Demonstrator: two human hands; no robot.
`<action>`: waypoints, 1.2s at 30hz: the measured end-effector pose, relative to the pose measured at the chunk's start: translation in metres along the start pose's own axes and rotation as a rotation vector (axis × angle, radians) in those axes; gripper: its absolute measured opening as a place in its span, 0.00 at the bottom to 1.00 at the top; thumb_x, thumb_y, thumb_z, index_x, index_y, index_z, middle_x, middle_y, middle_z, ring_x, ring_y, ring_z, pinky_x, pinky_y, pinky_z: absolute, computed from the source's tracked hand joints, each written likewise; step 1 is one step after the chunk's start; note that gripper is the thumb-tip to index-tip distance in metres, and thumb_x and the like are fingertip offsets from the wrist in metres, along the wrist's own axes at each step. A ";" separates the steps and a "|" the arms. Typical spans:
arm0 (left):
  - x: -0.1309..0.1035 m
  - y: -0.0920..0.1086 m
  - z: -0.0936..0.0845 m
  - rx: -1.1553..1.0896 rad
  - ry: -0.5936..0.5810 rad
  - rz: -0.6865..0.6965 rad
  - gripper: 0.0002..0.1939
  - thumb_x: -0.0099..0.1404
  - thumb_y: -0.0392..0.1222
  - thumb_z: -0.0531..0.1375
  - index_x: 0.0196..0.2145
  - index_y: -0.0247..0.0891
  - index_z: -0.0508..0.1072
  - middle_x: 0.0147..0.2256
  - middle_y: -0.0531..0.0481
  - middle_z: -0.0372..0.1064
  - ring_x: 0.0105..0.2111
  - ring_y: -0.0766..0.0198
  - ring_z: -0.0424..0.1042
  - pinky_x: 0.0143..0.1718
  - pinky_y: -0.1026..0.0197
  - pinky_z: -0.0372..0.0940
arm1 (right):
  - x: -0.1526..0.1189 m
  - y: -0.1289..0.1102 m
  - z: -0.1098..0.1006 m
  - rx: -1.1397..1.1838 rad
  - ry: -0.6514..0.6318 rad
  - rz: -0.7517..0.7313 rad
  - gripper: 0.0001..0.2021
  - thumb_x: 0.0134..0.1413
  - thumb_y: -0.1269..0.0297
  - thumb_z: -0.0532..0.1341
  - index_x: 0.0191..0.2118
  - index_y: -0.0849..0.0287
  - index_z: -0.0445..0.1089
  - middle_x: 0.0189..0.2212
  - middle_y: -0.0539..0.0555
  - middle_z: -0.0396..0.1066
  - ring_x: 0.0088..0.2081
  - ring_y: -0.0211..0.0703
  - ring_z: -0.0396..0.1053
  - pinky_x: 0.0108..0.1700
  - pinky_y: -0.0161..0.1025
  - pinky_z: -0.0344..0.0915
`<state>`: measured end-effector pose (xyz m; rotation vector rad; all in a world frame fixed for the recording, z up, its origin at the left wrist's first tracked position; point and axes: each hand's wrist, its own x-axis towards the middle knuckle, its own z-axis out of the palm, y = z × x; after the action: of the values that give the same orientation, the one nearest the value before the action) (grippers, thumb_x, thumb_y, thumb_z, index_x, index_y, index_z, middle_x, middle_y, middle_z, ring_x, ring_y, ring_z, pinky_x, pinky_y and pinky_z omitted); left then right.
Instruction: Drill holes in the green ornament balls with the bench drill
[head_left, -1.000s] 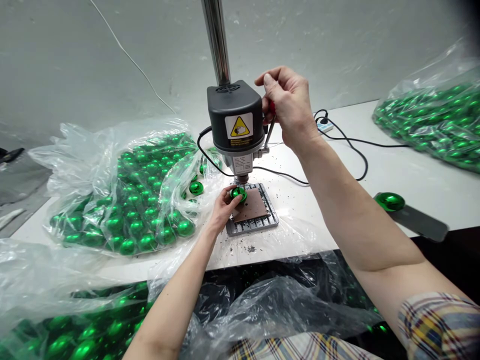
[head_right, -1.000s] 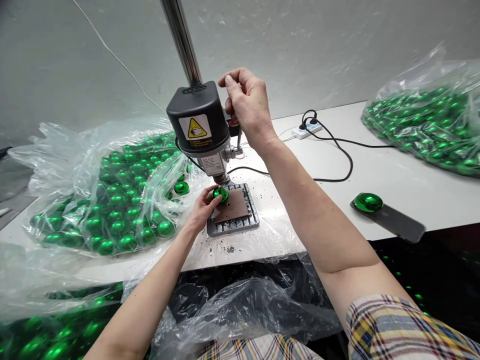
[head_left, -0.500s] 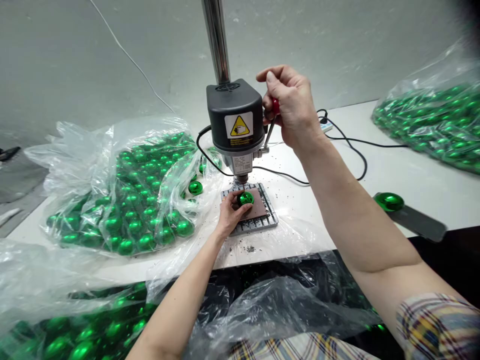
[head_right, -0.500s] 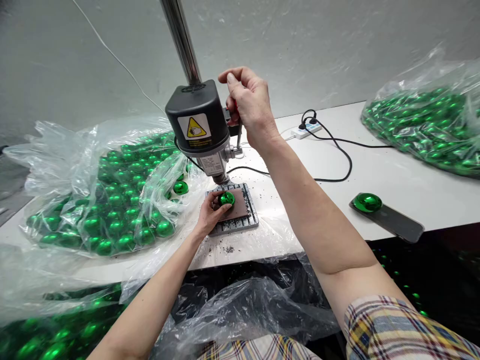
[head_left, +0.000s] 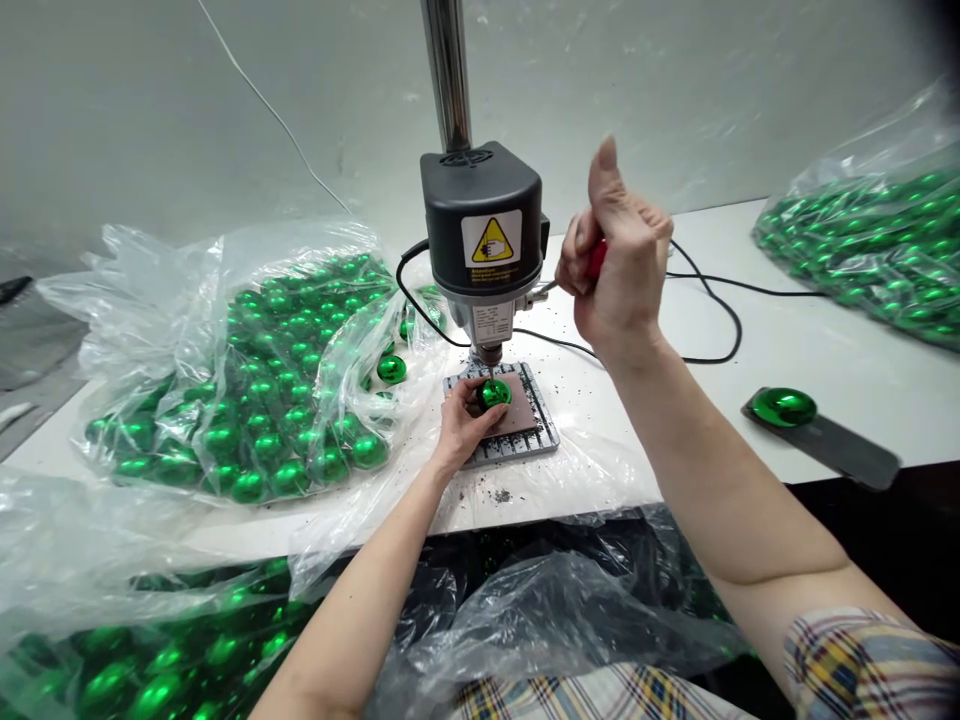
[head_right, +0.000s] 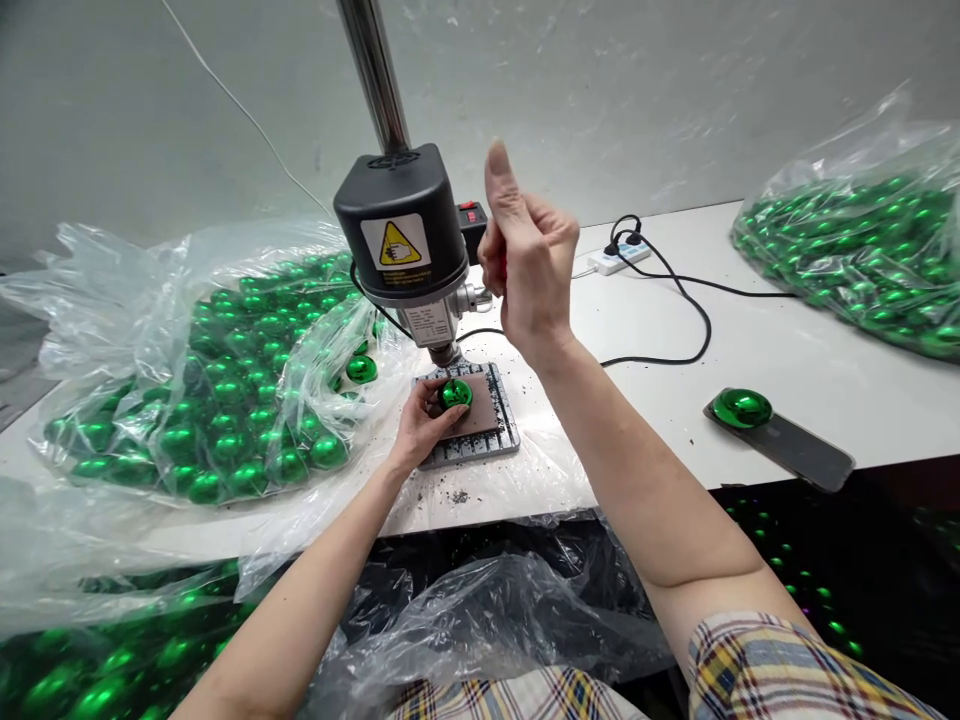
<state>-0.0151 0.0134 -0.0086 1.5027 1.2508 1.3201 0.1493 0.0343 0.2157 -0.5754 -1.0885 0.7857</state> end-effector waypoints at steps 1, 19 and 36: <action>0.000 0.000 0.000 -0.007 -0.001 0.002 0.26 0.53 0.46 0.72 0.47 0.38 0.72 0.41 0.46 0.74 0.39 0.60 0.73 0.40 0.60 0.67 | -0.004 0.001 -0.002 0.015 0.005 -0.014 0.33 0.59 0.45 0.63 0.12 0.56 0.51 0.10 0.46 0.49 0.12 0.30 0.45 0.15 0.38 0.40; -0.001 0.000 0.001 0.001 -0.017 0.006 0.26 0.54 0.48 0.72 0.47 0.39 0.71 0.41 0.46 0.73 0.38 0.61 0.73 0.38 0.61 0.68 | -0.037 0.029 -0.018 0.038 0.020 -0.330 0.31 0.59 0.53 0.66 0.13 0.58 0.52 0.09 0.44 0.50 0.11 0.30 0.47 0.16 0.38 0.43; -0.002 0.002 0.001 -0.022 -0.027 -0.003 0.27 0.54 0.49 0.72 0.48 0.38 0.70 0.41 0.47 0.73 0.39 0.62 0.73 0.39 0.62 0.67 | -0.032 0.026 -0.013 -0.036 0.078 -0.334 0.30 0.58 0.52 0.66 0.12 0.56 0.54 0.09 0.44 0.50 0.11 0.32 0.49 0.16 0.38 0.44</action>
<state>-0.0138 0.0108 -0.0075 1.4984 1.2169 1.3036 0.1462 0.0241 0.1740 -0.4356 -1.0929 0.4510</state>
